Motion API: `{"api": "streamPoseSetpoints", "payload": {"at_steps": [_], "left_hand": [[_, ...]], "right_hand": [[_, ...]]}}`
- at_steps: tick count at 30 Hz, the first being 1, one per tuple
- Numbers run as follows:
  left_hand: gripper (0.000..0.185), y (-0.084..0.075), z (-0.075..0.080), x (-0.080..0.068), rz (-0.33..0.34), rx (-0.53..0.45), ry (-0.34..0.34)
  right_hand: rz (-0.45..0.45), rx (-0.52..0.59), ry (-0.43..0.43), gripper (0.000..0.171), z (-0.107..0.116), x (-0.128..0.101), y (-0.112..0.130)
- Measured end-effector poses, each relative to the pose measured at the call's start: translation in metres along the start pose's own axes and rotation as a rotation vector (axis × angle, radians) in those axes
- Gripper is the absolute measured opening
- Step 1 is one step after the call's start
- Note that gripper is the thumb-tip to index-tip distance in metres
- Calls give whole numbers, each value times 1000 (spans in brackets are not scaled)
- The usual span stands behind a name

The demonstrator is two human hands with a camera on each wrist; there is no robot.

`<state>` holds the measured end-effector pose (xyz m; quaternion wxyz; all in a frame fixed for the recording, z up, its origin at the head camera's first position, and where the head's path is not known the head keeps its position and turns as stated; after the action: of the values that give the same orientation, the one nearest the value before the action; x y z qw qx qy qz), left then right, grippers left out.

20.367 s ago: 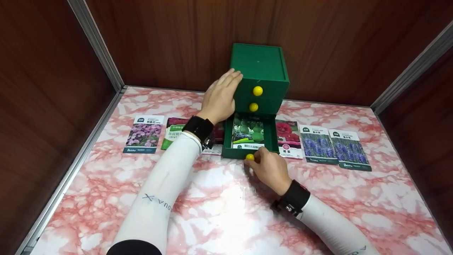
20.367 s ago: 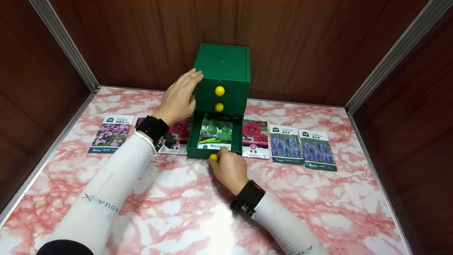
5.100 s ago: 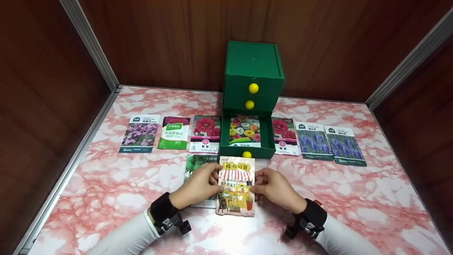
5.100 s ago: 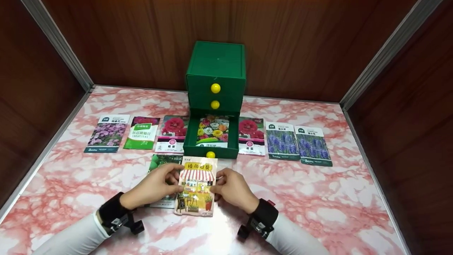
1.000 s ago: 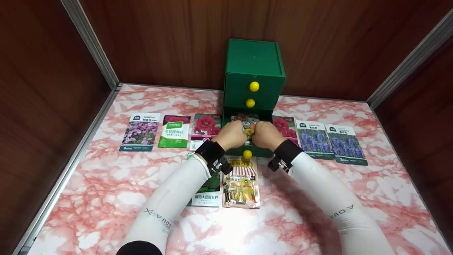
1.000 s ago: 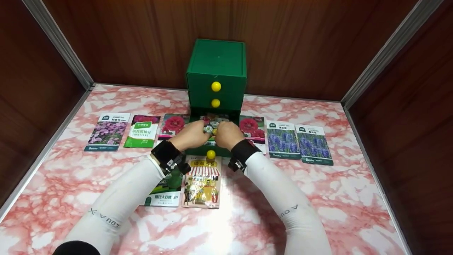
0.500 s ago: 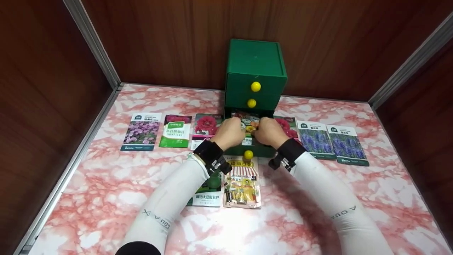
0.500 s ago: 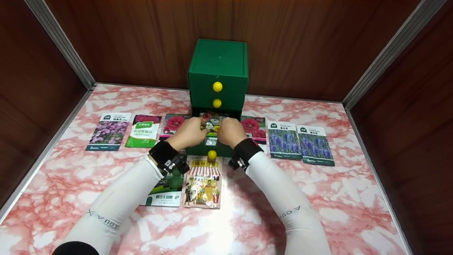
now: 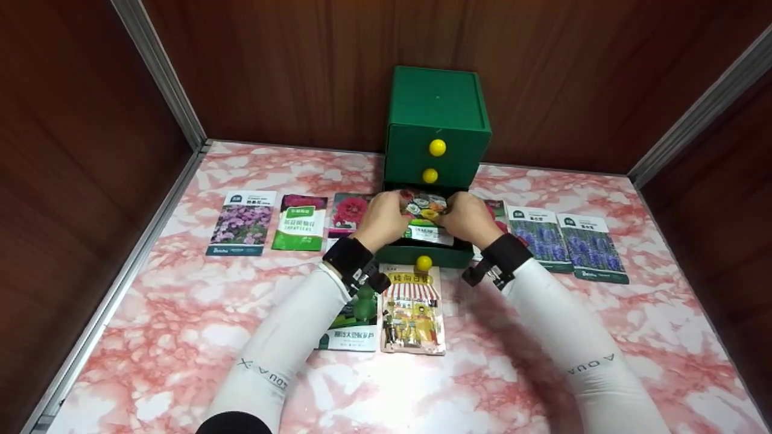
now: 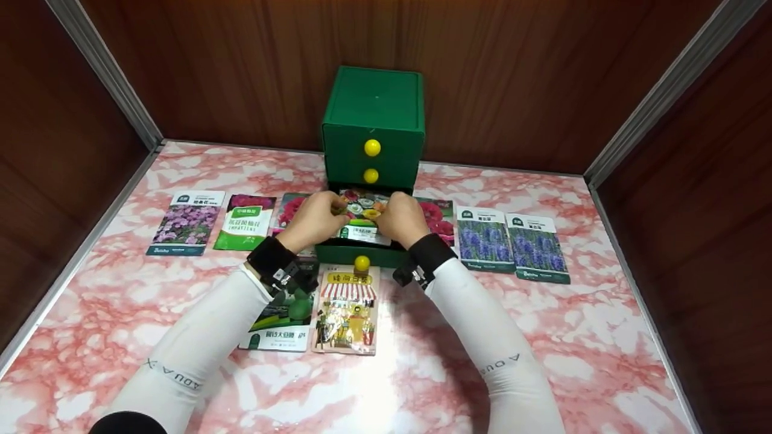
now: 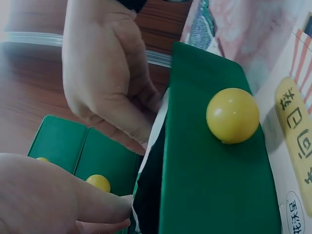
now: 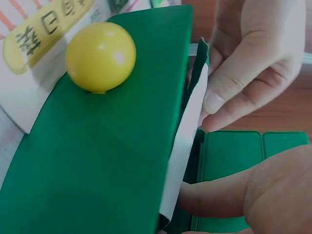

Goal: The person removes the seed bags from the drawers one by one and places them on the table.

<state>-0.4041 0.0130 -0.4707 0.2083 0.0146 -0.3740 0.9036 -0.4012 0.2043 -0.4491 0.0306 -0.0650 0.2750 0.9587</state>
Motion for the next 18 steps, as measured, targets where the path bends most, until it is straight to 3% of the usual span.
{"api": "streamPoseSetpoints", "payload": {"at_steps": [1,2,4,9,18], "left_hand": [[23,0,2,-1,3,-28,-3],[26,-13,11,-10,25,-46,6],[38,-14,14,-15,40,-87,-4],[56,-18,18,-28,70,-129,-8],[67,-23,13,-55,43,-294,-27]], "right_hand": [[1,22,4,40,1,0,-1],[1,40,6,35,2,-1,-2],[-4,73,10,25,4,-3,-5],[-29,122,22,59,9,-11,-11],[12,214,14,64,11,-40,-21]]}}
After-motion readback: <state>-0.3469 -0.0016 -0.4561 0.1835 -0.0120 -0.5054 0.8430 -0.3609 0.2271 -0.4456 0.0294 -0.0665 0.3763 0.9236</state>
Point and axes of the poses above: each hand's wrist, its own x-axis towards the middle knuckle, its own z-axis out of the back of the hand, y = z × x, the point moved 4 cm from there along x, towards the middle knuckle, and after that the axes turned 10 degrees about -z, right-handed, at the moved point
